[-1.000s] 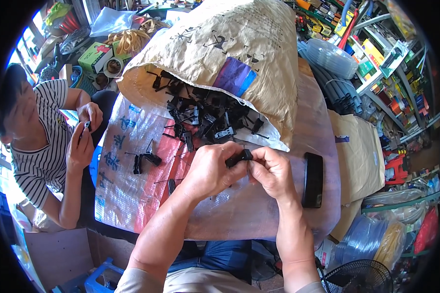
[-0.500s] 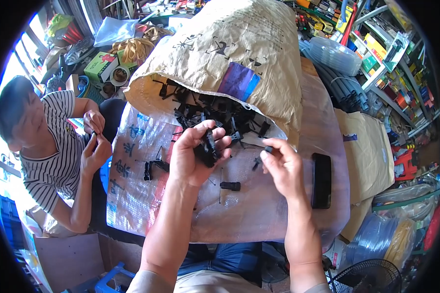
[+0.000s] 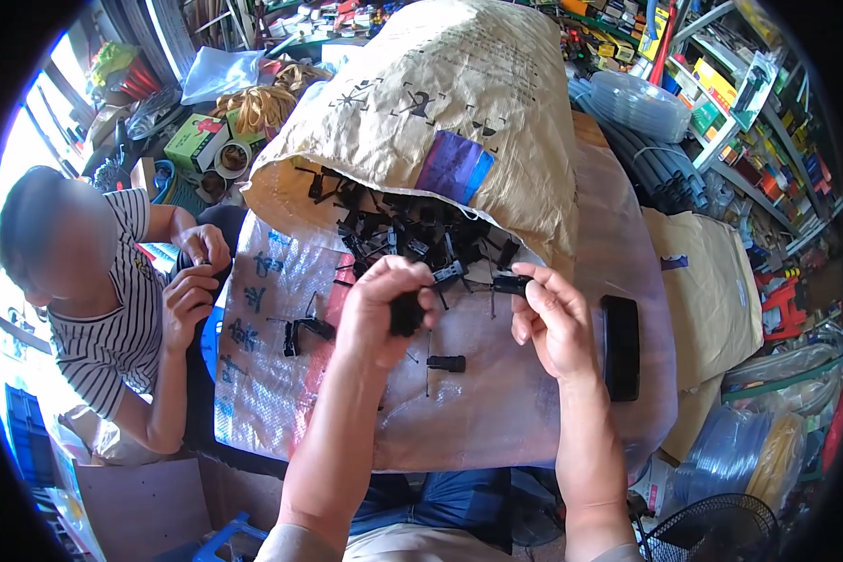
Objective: Manually assembling small black plastic components from a large bag at a workstation.
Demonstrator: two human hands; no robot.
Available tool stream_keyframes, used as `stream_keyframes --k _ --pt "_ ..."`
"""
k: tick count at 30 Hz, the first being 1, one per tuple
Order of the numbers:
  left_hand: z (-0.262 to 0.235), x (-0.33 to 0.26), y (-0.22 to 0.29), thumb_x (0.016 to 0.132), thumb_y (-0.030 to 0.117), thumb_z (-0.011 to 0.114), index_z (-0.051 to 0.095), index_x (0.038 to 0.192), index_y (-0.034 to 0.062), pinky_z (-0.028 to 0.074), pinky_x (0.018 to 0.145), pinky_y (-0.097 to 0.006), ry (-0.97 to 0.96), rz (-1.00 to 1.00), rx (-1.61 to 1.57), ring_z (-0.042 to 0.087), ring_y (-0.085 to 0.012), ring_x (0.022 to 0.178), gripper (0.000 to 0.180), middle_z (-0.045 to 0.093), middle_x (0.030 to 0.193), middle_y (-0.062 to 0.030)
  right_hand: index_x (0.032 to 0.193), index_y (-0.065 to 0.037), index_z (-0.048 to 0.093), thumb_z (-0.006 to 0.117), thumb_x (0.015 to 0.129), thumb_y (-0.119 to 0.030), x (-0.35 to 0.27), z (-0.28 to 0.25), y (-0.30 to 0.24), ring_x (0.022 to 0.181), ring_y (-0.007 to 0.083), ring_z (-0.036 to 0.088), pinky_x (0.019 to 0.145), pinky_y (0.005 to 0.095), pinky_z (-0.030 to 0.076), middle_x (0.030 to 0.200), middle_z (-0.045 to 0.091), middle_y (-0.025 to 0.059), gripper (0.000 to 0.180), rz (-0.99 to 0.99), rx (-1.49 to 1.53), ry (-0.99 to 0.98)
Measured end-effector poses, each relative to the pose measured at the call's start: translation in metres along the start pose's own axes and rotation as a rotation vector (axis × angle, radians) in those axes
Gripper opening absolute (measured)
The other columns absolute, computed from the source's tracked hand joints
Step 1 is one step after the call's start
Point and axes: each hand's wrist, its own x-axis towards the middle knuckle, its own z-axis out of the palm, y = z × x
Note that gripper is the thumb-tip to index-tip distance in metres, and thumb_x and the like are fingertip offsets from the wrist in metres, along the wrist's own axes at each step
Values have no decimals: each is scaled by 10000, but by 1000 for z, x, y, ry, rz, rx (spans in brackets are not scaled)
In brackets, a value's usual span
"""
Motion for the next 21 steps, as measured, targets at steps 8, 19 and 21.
stream_keyframes --k 8,19,21 --pt "30 -17 -16 815 279 765 604 1175 -26 476 684 -248 -167 190 1043 557 -84 809 499 654 939 -44 1134 -5 619 529 983 -249 -8 3 -5 492 72 474 470 208 363 632 540 5 301 29 -159 -88" --pt "39 -17 -30 867 17 628 609 1020 -30 490 735 -274 -213 501 1152 595 -119 816 161 647 879 -95 1178 -14 609 573 941 -67 -2 2 14 730 77 555 663 210 473 1041 598 42 246 -325 -380 -158" --pt "39 -16 -33 867 20 630 614 1015 -34 495 734 -276 -213 516 1149 613 -137 809 159 653 884 -105 1094 -6 608 575 931 -43 -1 2 17 726 74 564 655 211 479 994 598 37 170 -320 -378 -122"
